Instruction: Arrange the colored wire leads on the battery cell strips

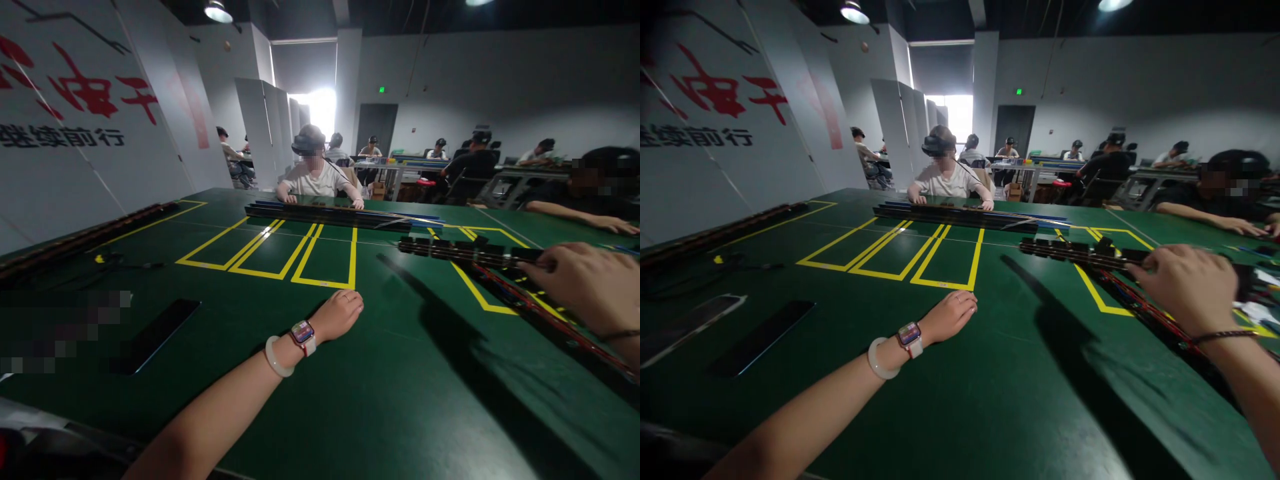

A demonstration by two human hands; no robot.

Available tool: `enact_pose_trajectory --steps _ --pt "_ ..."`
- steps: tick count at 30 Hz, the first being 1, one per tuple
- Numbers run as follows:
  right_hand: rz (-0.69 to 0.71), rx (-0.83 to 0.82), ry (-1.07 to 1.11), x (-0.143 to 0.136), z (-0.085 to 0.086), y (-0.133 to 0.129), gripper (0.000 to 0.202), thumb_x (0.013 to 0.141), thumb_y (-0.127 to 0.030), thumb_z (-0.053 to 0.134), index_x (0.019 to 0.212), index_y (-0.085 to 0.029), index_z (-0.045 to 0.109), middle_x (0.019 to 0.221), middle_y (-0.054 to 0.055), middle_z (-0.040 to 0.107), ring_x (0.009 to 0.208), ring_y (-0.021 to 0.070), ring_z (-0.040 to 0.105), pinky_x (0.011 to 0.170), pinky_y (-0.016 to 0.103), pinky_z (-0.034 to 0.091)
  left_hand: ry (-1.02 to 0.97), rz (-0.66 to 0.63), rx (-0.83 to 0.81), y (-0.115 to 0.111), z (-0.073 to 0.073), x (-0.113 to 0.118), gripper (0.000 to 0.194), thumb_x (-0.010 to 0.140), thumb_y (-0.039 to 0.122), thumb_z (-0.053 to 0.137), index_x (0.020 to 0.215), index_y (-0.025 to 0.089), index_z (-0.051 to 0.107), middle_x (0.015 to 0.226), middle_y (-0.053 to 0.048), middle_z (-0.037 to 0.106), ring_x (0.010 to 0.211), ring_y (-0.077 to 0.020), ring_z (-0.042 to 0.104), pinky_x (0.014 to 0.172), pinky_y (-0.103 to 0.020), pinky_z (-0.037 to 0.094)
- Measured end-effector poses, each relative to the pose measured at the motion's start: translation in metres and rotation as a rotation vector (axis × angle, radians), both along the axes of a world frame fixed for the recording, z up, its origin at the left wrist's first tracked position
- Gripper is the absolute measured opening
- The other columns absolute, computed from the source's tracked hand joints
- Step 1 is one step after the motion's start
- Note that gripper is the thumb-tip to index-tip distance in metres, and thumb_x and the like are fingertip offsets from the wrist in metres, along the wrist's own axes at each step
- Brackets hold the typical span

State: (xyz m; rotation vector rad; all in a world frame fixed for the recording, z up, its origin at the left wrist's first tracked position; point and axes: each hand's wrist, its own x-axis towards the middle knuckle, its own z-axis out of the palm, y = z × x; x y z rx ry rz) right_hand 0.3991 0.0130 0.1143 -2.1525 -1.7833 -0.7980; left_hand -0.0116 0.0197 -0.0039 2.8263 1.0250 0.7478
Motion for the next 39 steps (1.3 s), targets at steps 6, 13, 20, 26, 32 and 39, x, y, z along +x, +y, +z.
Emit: enact_pose_trajectory --steps 6,13,20,26,32,39 --pt "0.336 -0.221 0.256 -0.1 -0.031 0.031 0.039 0.074 -0.058 0.051 0.068 -0.021 0.062 0.078 0.004 0.061 0.067 0.0173 0.052 0.056 0.027 0.031 0.043 -0.14 0.012 -0.036 0.01 0.021 0.025 0.09 0.023 0.034 0.097 0.016 0.056 0.102 -0.006 0.058 0.101 -0.0159 0.05 0.091 -0.034 0.04" --pt "0.482 -0.64 0.617 -0.222 -0.082 0.062 0.041 0.072 -0.058 0.055 0.078 -0.018 0.065 0.065 0.001 0.06 0.056 0.0122 0.049 0.048 0.023 0.028 0.034 -0.15 0.019 -0.052 0.008 0.026 0.023 0.089 0.021 0.035 0.093 0.017 0.057 0.1 -0.005 0.059 0.101 -0.0157 0.049 0.09 -0.032 0.038" --pt "0.527 -0.857 0.813 -0.313 -0.097 0.064 0.045 0.066 -0.059 0.061 0.074 -0.014 0.064 0.068 0.003 0.059 0.058 0.013 0.05 0.049 0.023 0.031 0.18 -0.191 0.135 -0.054 0.005 0.021 0.025 0.089 0.025 0.033 0.086 0.015 0.056 0.089 -0.007 0.058 0.086 -0.0172 0.049 0.078 -0.032 0.038" --pt "0.771 -0.89 0.894 -0.345 -0.092 0.07 0.041 0.071 -0.05 0.061 0.093 -0.015 0.059 0.088 0.005 0.063 0.072 0.0157 0.056 0.058 0.023 0.04 0.24 -0.159 0.168 -0.056 0.001 0.021 0.024 0.089 0.027 0.034 0.081 0.016 0.054 0.08 -0.006 0.055 0.077 -0.0164 0.049 0.068 -0.03 0.036" --pt "1.041 -0.454 0.68 -0.307 -0.079 0.06 0.026 0.079 -0.035 0.056 0.101 -0.02 0.058 0.103 0.005 0.059 0.096 0.0186 0.053 0.085 0.03 0.038 0.317 -0.093 0.202 -0.054 0.013 0.007 0.023 0.088 0.025 0.035 0.079 0.016 0.054 0.077 -0.006 0.057 0.076 -0.0181 0.05 0.067 -0.032 0.036" --pt "0.893 -0.282 0.73 -0.201 -0.112 0.035 0.023 0.084 -0.036 0.047 0.097 -0.02 0.057 0.101 0.006 0.06 0.096 0.0199 0.055 0.087 0.035 0.041 0.209 0.743 0.111 -0.059 0.024 -0.102 0.039 0.088 0.033 0.031 0.115 0.012 0.05 0.114 -0.015 0.054 0.115 -0.0279 0.041 0.094 -0.042 0.03"
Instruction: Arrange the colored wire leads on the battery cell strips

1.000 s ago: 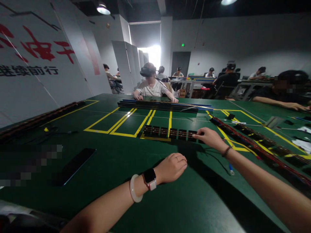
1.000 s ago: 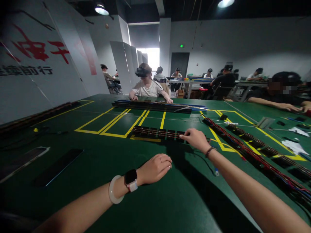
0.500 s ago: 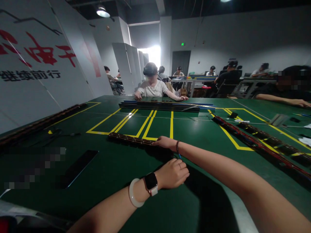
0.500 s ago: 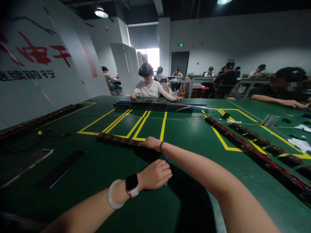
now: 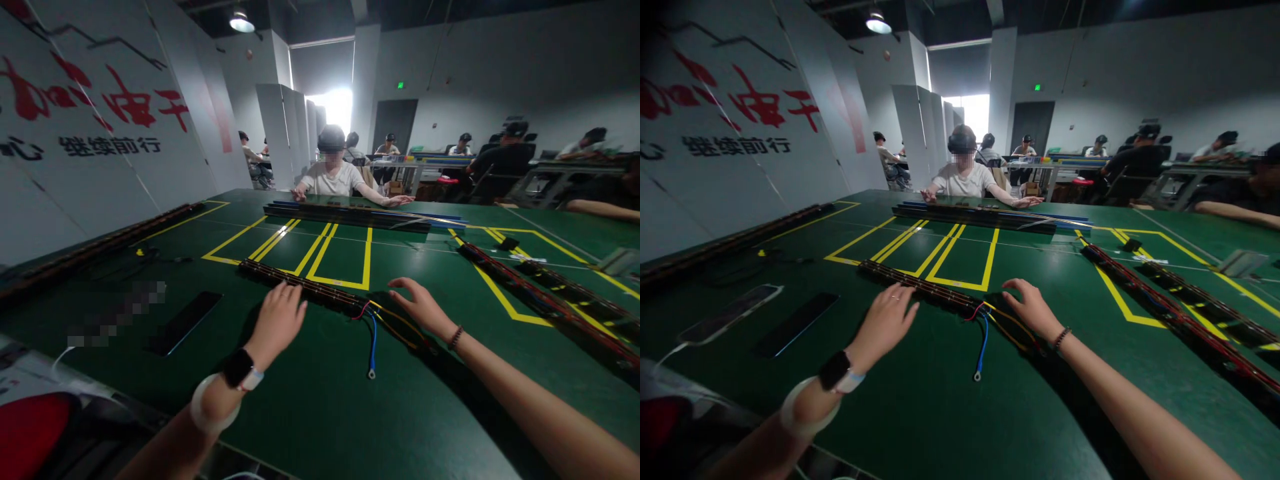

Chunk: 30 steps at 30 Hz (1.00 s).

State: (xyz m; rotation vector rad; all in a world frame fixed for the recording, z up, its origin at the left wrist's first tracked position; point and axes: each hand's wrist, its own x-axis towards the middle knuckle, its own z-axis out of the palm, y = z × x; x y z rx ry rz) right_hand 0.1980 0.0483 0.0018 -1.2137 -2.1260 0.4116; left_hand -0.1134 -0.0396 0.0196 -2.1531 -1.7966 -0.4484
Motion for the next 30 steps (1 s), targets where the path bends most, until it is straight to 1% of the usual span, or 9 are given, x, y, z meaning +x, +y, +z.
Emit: enact_pose_trajectory --steps 3,5,8,10,13,17,22,26,30 --pt "-0.05 -0.028 0.032 0.026 -0.023 -0.001 0.024 0.083 -0.037 0.047 0.097 -0.02 0.056 0.099 0.006 0.06 0.093 0.0202 0.055 0.084 0.035 0.043 0.039 0.419 -0.021 -0.008 -0.012 -0.061 0.053 0.085 0.039 0.034 0.123 0.004 0.044 0.121 -0.022 0.049 0.122 -0.0369 0.032 0.096 -0.05 0.025" --pt "-0.055 -0.057 0.046 0.034 -0.032 0.0 0.024 0.082 -0.036 0.048 0.098 -0.02 0.056 0.098 0.006 0.06 0.092 0.0199 0.056 0.083 0.035 0.044 0.028 0.609 -0.081 -0.013 -0.019 -0.092 0.061 0.082 0.042 0.037 0.126 0.0 0.04 0.124 -0.026 0.046 0.123 -0.0417 0.029 0.096 -0.053 0.023" --pt "-0.052 -0.1 0.079 0.034 -0.035 0.002 0.025 0.082 -0.037 0.047 0.098 -0.02 0.056 0.099 0.005 0.06 0.092 0.0192 0.056 0.083 0.034 0.044 -0.052 0.682 -0.183 -0.017 -0.024 -0.116 0.067 0.083 0.045 0.034 0.133 0.0 0.031 0.119 -0.024 0.052 0.124 -0.0415 0.027 0.097 -0.055 0.02" --pt "-0.045 -0.101 0.072 0.031 -0.032 0.001 0.028 0.083 -0.04 0.046 0.099 -0.02 0.056 0.099 0.006 0.06 0.091 0.0194 0.055 0.082 0.034 0.044 -0.095 0.673 -0.211 -0.017 -0.023 -0.116 0.069 0.083 0.045 0.033 0.135 0.001 0.027 0.12 -0.024 0.051 0.125 -0.0407 0.027 0.097 -0.055 0.02" --pt "-0.004 -0.081 -0.018 0.026 -0.025 -0.007 0.034 0.082 -0.046 0.046 0.099 -0.02 0.058 0.095 0.007 0.06 0.089 0.0205 0.054 0.079 0.035 0.043 -0.082 0.509 -0.129 -0.015 -0.016 -0.093 0.061 0.084 0.043 0.034 0.132 0.005 0.034 0.133 -0.02 0.04 0.127 -0.0366 0.026 0.1 -0.052 0.021" --pt "0.091 -0.118 -0.166 0.016 -0.018 -0.023 0.038 0.081 -0.053 0.045 0.095 -0.021 0.061 0.089 0.006 0.06 0.084 0.0202 0.052 0.078 0.035 0.04 -0.13 0.127 -0.071 -0.016 0.0 -0.031 0.044 0.086 0.039 0.034 0.119 0.015 0.05 0.13 -0.012 0.043 0.126 -0.028 0.029 0.102 -0.044 0.024" --pt "0.106 -0.183 -0.21 0.0 -0.018 -0.036 0.041 0.076 -0.056 0.052 0.093 -0.02 0.06 0.085 0.004 0.06 0.08 0.0188 0.052 0.074 0.031 0.038 -0.293 -0.233 -0.343 -0.015 0.016 0.05 0.039 0.089 0.039 0.028 0.091 0.017 0.059 0.089 -0.008 0.061 0.084 -0.0194 0.056 0.076 -0.032 0.041" --pt "0.106 -0.185 -0.216 -0.007 -0.023 -0.037 0.037 0.076 -0.053 0.052 0.086 -0.019 0.06 0.078 0.002 0.06 0.076 0.0177 0.052 0.07 0.029 0.037 -0.291 -0.284 -0.562 0.0 0.009 0.092 0.04 0.086 0.042 0.032 0.075 0.016 0.06 0.072 -0.009 0.062 0.064 -0.0196 0.057 0.059 -0.029 0.039" --pt "0.099 -0.167 -0.188 -0.012 -0.028 -0.036 0.031 0.079 -0.048 0.051 0.085 -0.019 0.06 0.077 0.002 0.06 0.074 0.017 0.052 0.068 0.028 0.035 -0.343 -0.228 -0.609 0.016 -0.005 0.112 0.035 0.083 0.04 0.039 0.07 0.014 0.058 0.065 -0.01 0.06 0.059 -0.0192 0.058 0.054 -0.027 0.037"
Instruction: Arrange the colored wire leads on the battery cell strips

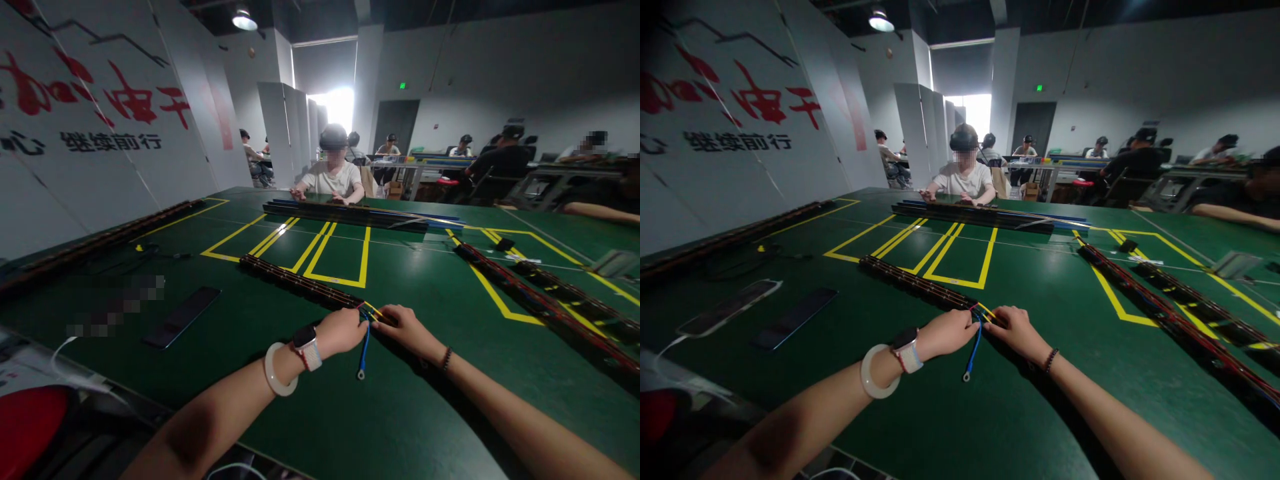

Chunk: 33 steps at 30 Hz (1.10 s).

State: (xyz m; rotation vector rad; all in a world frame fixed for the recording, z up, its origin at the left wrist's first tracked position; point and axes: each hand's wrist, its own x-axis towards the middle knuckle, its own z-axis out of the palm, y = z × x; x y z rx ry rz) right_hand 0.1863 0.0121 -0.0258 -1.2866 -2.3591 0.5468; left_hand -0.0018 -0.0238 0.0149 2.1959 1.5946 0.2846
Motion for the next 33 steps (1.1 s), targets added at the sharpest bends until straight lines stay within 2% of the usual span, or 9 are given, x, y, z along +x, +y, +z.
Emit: enact_pose_trajectory --steps 4,6,9,12,17,20,27,33 --pt "0.004 0.064 -0.014 -0.006 -0.002 -0.002 0.018 0.081 -0.035 0.053 0.08 -0.018 0.059 0.074 0.001 0.058 0.072 0.0155 0.05 0.069 0.027 0.034 -0.27 0.027 -0.253 0.004 -0.014 0.006 0.031 0.082 0.042 0.039 0.081 0.015 0.053 0.063 -0.004 0.059 0.044 -0.0125 0.052 0.045 -0.023 0.036" --pt "0.026 0.097 -0.001 -0.009 -0.002 -0.003 0.014 0.083 -0.028 0.052 0.079 -0.017 0.059 0.074 0.001 0.057 0.072 0.0144 0.049 0.069 0.026 0.034 -0.449 0.004 -0.377 0.004 -0.02 0.007 0.025 0.082 0.039 0.04 0.082 0.015 0.048 0.067 -0.002 0.059 0.044 -0.0101 0.052 0.043 -0.021 0.035" --pt "0.046 0.126 0.026 -0.013 0.0 -0.006 0.015 0.085 -0.023 0.049 0.075 -0.016 0.058 0.073 0.002 0.053 0.069 0.0127 0.048 0.065 0.024 0.034 -0.682 -0.014 -0.521 0.003 -0.026 0.009 0.024 0.083 0.037 0.039 0.079 0.015 0.044 0.066 -0.001 0.056 0.046 -0.0088 0.053 0.04 -0.018 0.034" --pt "0.033 0.135 0.047 -0.018 0.004 -0.01 0.018 0.085 -0.021 0.048 0.071 -0.016 0.057 0.073 0.002 0.05 0.065 0.0111 0.047 0.059 0.021 0.034 -0.817 0.0 -0.618 0.0 -0.031 0.011 0.03 0.084 0.043 0.037 0.08 0.014 0.044 0.054 0.002 0.052 0.042 -0.0085 0.05 0.04 -0.018 0.034" --pt "0.042 0.166 0.047 -0.027 0.012 -0.015 0.016 0.084 -0.013 0.045 0.075 -0.016 0.058 0.075 0.002 0.048 0.066 0.011 0.047 0.06 0.021 0.036 -0.898 0.063 -0.652 -0.006 -0.038 0.012 0.035 0.085 0.049 0.035 0.084 0.015 0.044 0.048 0.006 0.046 0.036 -0.0067 0.043 0.039 -0.018 0.031" --pt "0.067 0.126 0.066 -0.029 0.016 -0.018 0.011 0.082 -0.014 0.047 0.076 -0.016 0.057 0.076 0.002 0.047 0.067 0.0111 0.047 0.061 0.021 0.038 -0.933 0.083 -0.647 -0.008 -0.037 0.011 0.034 0.085 0.049 0.034 0.089 0.016 0.042 0.047 0.007 0.044 0.036 -0.0064 0.04 0.039 -0.018 0.027" --pt "0.146 -0.028 0.125 -0.025 0.024 -0.024 0.012 0.085 -0.018 0.044 0.081 -0.016 0.055 0.083 0.002 0.046 0.071 0.0109 0.048 0.067 0.022 0.043 -1.015 0.102 -0.744 -0.006 -0.03 0.004 0.019 0.086 0.036 0.037 0.081 0.018 0.04 0.043 0.011 0.031 0.035 -0.0036 0.028 0.041 -0.018 0.017" --pt "0.148 0.091 0.086 -0.023 0.019 -0.03 0.017 0.086 -0.02 0.044 0.098 -0.018 0.057 0.089 0.006 0.048 0.082 0.0156 0.048 0.075 0.028 0.044 -1.028 0.048 -0.775 -0.004 -0.032 0.001 0.019 0.085 0.036 0.04 0.081 0.017 0.038 0.048 0.007 0.043 0.039 -0.0051 0.034 0.042 -0.019 0.018"
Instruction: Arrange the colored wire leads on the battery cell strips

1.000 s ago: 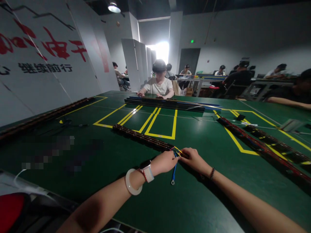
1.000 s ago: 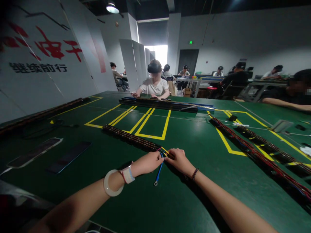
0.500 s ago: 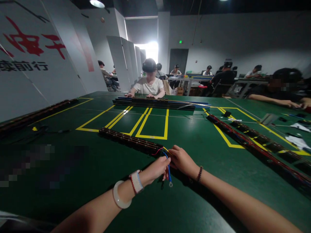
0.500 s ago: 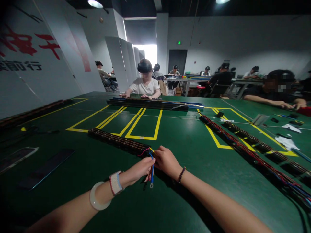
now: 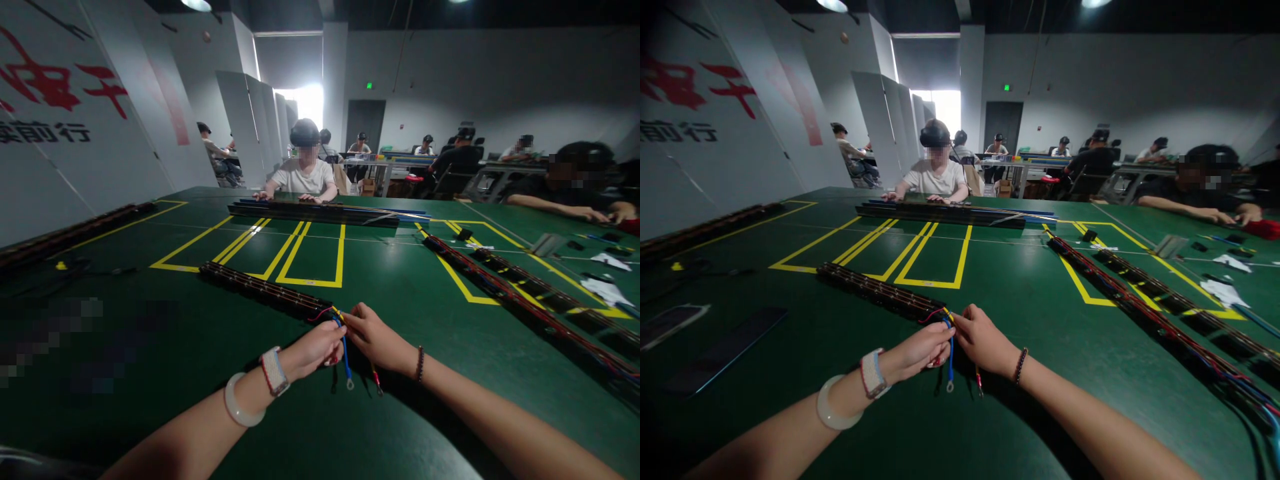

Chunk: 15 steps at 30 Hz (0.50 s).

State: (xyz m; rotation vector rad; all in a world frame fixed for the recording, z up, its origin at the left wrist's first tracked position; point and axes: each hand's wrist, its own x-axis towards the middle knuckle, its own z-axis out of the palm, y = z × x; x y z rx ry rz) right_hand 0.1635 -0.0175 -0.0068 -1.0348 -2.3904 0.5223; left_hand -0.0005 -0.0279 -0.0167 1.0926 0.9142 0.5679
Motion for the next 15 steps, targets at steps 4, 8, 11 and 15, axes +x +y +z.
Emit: enact_pose_trajectory --steps 4,8,11,15 --pt "-0.045 0.008 0.005 0.003 0.005 -0.001 0.018 0.086 -0.022 0.046 0.095 -0.017 0.061 0.088 0.007 0.052 0.076 0.0141 0.051 0.069 0.025 0.044 -0.062 0.058 -0.013 0.001 -0.003 0.0 0.019 0.084 0.033 0.046 0.08 0.016 0.039 0.051 0.006 0.045 0.042 -0.0049 0.036 0.045 -0.02 0.021" --pt "-0.1 -0.067 -0.043 0.009 0.017 0.004 0.017 0.082 -0.03 0.053 0.087 -0.019 0.064 0.077 0.004 0.06 0.066 0.0129 0.055 0.059 0.022 0.042 -0.132 0.089 -0.034 0.002 -0.005 0.001 0.021 0.083 0.036 0.049 0.079 0.016 0.041 0.054 0.004 0.048 0.048 -0.0067 0.044 0.048 -0.02 0.026" --pt "-0.115 -0.177 -0.042 0.015 0.02 0.011 0.02 0.082 -0.034 0.051 0.086 -0.019 0.064 0.07 0.002 0.063 0.059 0.0125 0.057 0.053 0.021 0.04 -0.196 0.121 -0.076 0.001 -0.004 0.002 0.018 0.083 0.032 0.051 0.082 0.016 0.043 0.061 0.003 0.05 0.054 -0.0075 0.048 0.052 -0.021 0.031" --pt "-0.179 -0.293 -0.003 0.027 0.013 0.027 0.026 0.082 -0.04 0.05 0.085 -0.018 0.064 0.063 0.002 0.063 0.047 0.0112 0.054 0.045 0.021 0.037 -0.271 0.165 -0.157 0.0 0.0 0.003 0.011 0.083 0.025 0.05 0.084 0.015 0.046 0.072 0.0 0.053 0.056 -0.007 0.048 0.053 -0.021 0.033"
